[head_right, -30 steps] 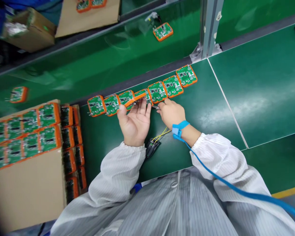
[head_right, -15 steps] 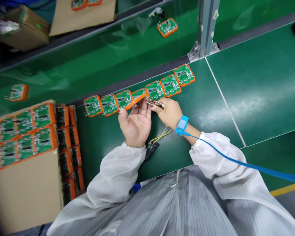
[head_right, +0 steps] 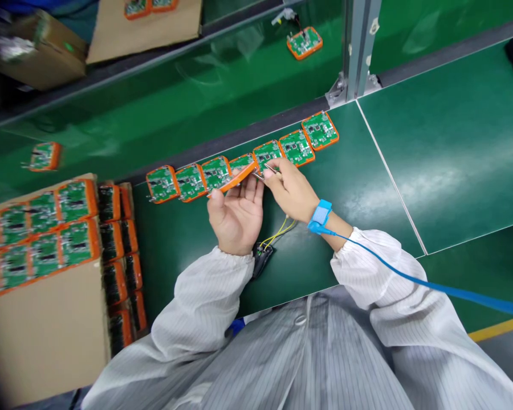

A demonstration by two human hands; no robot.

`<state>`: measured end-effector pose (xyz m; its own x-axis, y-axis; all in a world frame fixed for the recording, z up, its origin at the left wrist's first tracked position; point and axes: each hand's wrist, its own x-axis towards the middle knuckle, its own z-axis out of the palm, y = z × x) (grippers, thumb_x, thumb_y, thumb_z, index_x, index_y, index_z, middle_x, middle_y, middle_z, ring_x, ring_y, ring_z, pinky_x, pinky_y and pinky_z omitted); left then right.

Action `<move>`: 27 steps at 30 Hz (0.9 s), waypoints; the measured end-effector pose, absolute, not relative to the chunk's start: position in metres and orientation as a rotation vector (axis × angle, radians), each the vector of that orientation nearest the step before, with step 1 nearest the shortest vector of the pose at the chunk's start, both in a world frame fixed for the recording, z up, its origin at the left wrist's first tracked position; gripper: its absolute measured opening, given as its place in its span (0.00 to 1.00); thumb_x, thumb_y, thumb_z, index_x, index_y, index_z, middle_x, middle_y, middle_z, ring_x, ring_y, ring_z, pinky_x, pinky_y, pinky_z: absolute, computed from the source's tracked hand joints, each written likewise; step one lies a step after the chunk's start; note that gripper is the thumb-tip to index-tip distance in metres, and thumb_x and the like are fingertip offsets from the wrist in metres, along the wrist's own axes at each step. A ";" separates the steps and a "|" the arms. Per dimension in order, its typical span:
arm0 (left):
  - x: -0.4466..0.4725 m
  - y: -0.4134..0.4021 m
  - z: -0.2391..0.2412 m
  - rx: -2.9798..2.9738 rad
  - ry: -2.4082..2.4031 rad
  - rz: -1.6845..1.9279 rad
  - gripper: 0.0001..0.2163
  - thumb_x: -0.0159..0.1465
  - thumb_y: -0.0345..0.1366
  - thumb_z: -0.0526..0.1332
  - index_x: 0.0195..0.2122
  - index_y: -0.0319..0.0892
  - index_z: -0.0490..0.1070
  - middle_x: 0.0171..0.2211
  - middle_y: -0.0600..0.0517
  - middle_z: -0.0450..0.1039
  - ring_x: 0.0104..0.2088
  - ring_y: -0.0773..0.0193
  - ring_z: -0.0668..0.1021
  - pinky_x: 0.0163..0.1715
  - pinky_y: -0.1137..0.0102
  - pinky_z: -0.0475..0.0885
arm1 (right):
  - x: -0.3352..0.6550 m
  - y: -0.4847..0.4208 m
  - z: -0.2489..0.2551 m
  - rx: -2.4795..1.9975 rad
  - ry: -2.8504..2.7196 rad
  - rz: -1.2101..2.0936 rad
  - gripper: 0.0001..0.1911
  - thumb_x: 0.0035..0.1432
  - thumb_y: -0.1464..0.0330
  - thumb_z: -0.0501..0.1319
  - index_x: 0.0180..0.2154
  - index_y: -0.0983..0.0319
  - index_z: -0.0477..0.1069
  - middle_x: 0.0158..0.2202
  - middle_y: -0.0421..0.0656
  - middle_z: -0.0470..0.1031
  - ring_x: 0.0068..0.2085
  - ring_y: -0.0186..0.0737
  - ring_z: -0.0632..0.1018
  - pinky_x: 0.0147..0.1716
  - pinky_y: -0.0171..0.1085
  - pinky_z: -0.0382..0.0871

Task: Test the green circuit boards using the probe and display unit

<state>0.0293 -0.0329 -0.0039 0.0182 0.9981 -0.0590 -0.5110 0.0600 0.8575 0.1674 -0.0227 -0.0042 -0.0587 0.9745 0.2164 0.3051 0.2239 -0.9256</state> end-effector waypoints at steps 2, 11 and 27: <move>0.029 -0.033 -0.003 0.763 0.840 1.364 0.18 0.56 0.52 0.63 0.40 0.45 0.74 0.52 0.50 0.72 0.61 0.54 0.66 0.62 0.60 0.61 | 0.173 -0.020 -0.004 -1.194 -1.613 0.836 0.19 0.67 0.58 0.46 0.40 0.63 0.69 0.35 0.44 0.71 0.39 0.38 0.70 0.42 0.38 0.64; 0.030 -0.033 -0.001 0.768 0.817 1.330 0.18 0.55 0.50 0.63 0.41 0.45 0.74 0.52 0.49 0.72 0.61 0.54 0.66 0.62 0.60 0.62 | 0.179 -0.017 -0.006 -1.218 -1.686 0.754 0.17 0.66 0.62 0.49 0.39 0.63 0.74 0.34 0.44 0.74 0.38 0.39 0.72 0.41 0.37 0.64; 0.018 -0.028 -0.002 1.246 0.781 1.322 0.39 0.47 0.47 0.72 0.59 0.51 0.60 0.65 0.47 0.54 0.65 0.48 0.58 0.62 0.57 0.59 | 0.169 -0.033 0.013 -1.163 -1.234 1.009 0.25 0.62 0.48 0.49 0.29 0.62 0.68 0.26 0.41 0.67 0.31 0.35 0.69 0.33 0.35 0.65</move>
<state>0.0185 -0.0283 -0.0021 0.1583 0.9614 0.2252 -0.2664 -0.1780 0.9473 0.1691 -0.0332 0.0129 0.0917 0.9835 0.1561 0.0430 0.1527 -0.9873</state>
